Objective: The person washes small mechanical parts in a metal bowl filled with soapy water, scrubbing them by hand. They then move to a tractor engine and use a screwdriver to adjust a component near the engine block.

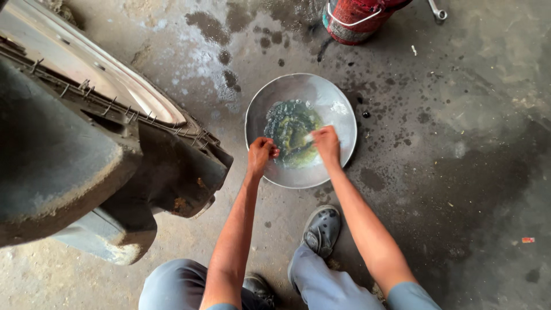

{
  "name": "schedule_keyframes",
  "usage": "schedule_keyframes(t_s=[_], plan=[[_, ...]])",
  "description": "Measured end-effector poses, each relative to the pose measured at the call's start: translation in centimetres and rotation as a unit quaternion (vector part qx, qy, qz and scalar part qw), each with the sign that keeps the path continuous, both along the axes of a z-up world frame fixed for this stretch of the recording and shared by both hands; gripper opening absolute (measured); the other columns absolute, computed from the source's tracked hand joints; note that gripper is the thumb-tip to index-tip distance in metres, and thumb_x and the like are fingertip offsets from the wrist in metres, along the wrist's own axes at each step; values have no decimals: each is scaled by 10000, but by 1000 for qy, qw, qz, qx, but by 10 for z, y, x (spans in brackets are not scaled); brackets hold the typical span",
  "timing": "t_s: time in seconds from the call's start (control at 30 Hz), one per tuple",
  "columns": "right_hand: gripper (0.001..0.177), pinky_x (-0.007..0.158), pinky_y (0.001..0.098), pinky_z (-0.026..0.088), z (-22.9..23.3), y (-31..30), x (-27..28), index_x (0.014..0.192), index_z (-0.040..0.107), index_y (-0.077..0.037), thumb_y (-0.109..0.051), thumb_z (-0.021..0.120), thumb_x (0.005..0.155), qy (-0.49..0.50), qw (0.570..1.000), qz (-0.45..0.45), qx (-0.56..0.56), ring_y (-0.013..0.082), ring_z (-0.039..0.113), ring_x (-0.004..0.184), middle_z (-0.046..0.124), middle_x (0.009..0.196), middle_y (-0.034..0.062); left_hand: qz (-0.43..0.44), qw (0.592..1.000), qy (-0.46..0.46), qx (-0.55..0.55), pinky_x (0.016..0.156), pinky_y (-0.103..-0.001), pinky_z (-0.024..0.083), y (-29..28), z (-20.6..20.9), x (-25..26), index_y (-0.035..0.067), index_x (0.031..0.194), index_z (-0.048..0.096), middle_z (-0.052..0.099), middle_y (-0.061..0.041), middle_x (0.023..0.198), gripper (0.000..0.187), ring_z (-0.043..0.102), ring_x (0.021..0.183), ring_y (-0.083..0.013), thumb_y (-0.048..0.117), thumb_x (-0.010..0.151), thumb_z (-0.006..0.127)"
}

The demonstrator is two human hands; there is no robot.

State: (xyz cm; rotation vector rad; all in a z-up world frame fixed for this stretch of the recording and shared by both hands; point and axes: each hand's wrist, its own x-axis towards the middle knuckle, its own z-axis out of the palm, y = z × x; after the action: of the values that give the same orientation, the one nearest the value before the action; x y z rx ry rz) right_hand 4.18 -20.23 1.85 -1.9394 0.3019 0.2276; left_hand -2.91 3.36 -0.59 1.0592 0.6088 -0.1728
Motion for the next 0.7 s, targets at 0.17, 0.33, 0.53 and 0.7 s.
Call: schedule_keyframes(t_s=[0.17, 0.33, 0.53, 0.7], plan=[[248, 531, 344, 470, -8, 12, -19, 970, 608, -62, -261, 754, 959, 181, 962, 95, -179, 204, 676, 655, 685, 806, 118, -33, 998, 30, 49, 678, -296, 594, -5, -9, -6, -45, 1056, 635, 692, -123, 897, 162, 701, 756, -185, 100, 1012, 580], [149, 485, 246, 430, 15, 50, -46, 987, 679, -71, -218, 686, 970, 371, 869, 79, 316, 115, 602, 615, 691, 815, 56, -18, 997, 25, 64, 699, -284, 596, -6, -24, -8, -48, 1046, 656, 689, -95, 906, 138, 700, 786, -167, 60, 994, 589], [141, 625, 236, 497, 81, 62, -59, 1072, 596, -75, -138, 686, 983, 36, 964, 62, 255, 96, 645, 823, 665, 966, 19, -15, 998, 19, 66, 647, -301, 622, -3, -21, -6, -37, 1063, 641, 686, -105, 875, 148, 704, 711, -179, 68, 1003, 556], [106, 732, 260, 564, 99, 70, -87, 1085, 632, -68, -148, 662, 1023, -65, 979, 194, 5, 149, 695, 918, 700, 1043, 50, 29, 999, -12, 32, 569, -302, 585, 0, 4, 3, -24, 1035, 633, 669, -107, 820, 149, 655, 646, -152, 103, 1020, 556]])
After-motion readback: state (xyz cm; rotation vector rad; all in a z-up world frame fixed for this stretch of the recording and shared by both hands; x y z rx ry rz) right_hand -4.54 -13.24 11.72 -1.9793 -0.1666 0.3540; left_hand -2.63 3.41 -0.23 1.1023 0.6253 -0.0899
